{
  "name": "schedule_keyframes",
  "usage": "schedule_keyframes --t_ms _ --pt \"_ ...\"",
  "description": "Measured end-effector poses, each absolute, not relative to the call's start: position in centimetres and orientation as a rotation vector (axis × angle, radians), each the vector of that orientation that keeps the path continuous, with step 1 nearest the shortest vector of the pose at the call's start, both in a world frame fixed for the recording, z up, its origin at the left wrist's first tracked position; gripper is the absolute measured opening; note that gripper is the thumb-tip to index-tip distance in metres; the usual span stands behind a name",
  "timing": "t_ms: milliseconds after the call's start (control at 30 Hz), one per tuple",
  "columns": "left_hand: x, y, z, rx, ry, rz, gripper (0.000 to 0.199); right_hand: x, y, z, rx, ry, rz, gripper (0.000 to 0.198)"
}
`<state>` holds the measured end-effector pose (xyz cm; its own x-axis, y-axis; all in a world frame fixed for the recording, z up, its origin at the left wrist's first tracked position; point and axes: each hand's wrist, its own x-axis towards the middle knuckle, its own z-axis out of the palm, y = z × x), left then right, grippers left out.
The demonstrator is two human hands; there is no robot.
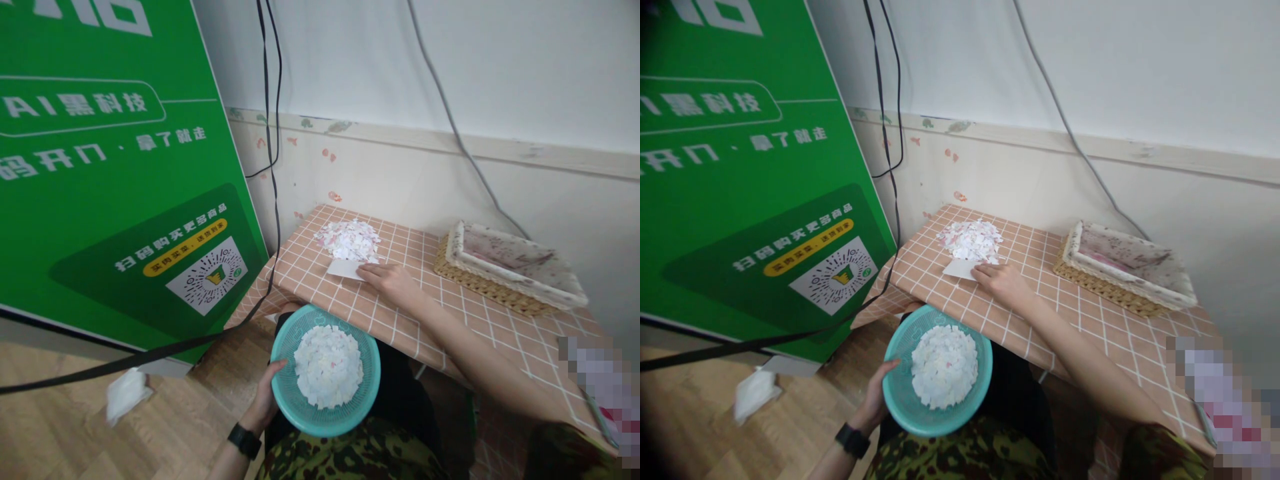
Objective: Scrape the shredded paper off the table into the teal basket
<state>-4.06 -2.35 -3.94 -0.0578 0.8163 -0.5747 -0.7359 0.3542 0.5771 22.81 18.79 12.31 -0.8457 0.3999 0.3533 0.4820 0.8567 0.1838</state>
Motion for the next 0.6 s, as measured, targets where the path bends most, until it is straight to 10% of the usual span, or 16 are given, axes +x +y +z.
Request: schedule_keyframes --t_ms 600 --pt "-4.1 -2.3 -4.0 0.091 1.027 1.311 0.013 21.7 21.4 12.4 -1.021 -2.439 0.047 0.032"
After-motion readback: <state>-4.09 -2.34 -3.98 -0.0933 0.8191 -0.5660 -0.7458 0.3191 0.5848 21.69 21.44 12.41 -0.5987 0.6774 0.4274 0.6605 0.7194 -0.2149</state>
